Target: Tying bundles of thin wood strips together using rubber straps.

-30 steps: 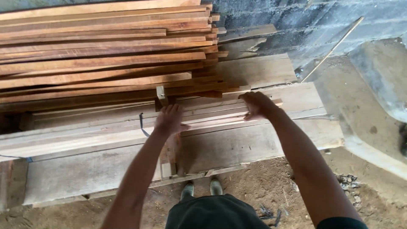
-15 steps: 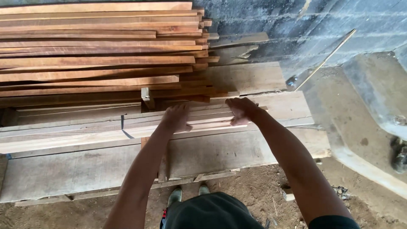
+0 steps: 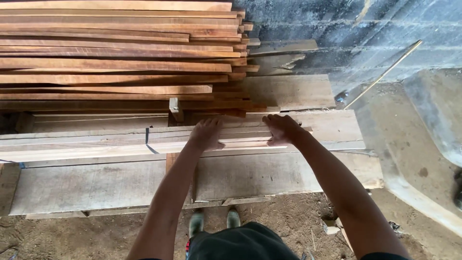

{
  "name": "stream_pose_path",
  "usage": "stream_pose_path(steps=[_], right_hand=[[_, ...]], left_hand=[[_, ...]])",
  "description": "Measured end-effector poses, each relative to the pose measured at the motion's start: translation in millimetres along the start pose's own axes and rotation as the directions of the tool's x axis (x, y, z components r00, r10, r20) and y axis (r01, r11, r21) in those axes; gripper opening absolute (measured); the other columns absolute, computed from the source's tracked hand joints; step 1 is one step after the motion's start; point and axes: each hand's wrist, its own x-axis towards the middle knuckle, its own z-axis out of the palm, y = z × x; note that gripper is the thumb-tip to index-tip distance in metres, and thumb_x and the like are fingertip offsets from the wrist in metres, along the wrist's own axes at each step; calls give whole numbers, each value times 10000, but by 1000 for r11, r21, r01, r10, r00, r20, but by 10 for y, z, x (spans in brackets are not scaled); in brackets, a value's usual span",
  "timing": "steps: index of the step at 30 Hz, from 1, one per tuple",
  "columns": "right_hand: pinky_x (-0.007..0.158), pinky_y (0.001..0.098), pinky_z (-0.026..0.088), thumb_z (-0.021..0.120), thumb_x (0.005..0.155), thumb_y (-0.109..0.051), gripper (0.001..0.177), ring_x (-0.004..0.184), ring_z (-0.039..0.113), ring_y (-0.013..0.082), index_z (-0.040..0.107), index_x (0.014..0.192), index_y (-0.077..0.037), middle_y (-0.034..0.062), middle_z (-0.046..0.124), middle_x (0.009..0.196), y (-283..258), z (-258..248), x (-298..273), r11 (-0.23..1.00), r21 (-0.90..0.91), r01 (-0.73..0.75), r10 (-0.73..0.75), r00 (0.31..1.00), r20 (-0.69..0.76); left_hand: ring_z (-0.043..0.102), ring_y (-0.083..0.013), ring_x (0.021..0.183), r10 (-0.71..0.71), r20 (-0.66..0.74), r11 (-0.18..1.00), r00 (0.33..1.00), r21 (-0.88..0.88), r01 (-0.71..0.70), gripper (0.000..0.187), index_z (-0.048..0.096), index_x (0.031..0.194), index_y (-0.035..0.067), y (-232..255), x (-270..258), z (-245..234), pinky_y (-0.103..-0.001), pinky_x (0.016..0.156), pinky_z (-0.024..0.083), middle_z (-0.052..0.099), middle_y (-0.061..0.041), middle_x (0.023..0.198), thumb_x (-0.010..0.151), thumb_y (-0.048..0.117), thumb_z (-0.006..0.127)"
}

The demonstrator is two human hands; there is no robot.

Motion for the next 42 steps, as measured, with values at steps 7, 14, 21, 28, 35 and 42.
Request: stream_pose_path(steps=[7,14,21,28,35,42], right_hand=[[999,631,527,790,801,-449,871,1244,615,448,449,1445,29,265,634,1284,-855,-681,-191,980,133,149,-143,988,-50],[932,500,571,822,693,-535,818,1122,692,358,562,1287,-35,145,679,1143,-1211,-161,647,979,3,205,-194,932,-306],[1003,478,532,848,718,-515,883,1153,687,375,522,1404,-66,156,676,1232,-1373,-427,413,983,100,154,-117,945,-305],[923,580,544,899,644,-599,956,1010,722,431,562,1383,-95,203,734,1115,-1512,-264,551,967,225,116,-21,922,-387],[993,499,510,753,664,-796,993,1182,669,316,562,1386,-142,117,681,1231,-2434,-205,1110,997,-53,-56,32,923,-384],[868,464,562,799,624,-720,1001,1073,702,282,530,1381,-122,79,683,1129,-3421,-522,1840,998,-51,39,-55,929,-366]], left_hand=[[652,-351,1191,22,21,999,1000,-25,-22,936,462,1383,117,51,-57,-111,-485,942,539,628,-132,1286,663,539,885],[628,-321,1248,-5,34,999,999,-32,6,928,496,1360,89,-51,11,107,-458,979,508,646,-132,1283,656,576,855],[629,-373,1251,127,-102,977,987,-158,-142,1018,425,1477,140,-486,-145,367,-543,1060,470,622,-157,1340,666,584,853],[599,-485,1242,109,-191,862,976,-471,-188,1057,483,1463,24,-2414,-1610,177,-601,1118,391,638,-292,1311,620,473,936],[726,-280,895,93,-380,996,920,43,-82,838,623,1068,158,-3556,-2570,152,-442,821,583,673,-50,940,493,697,906],[711,-242,850,127,-538,991,834,109,-81,849,616,999,217,-3648,-2447,364,-400,732,572,638,-11,915,436,814,834]])
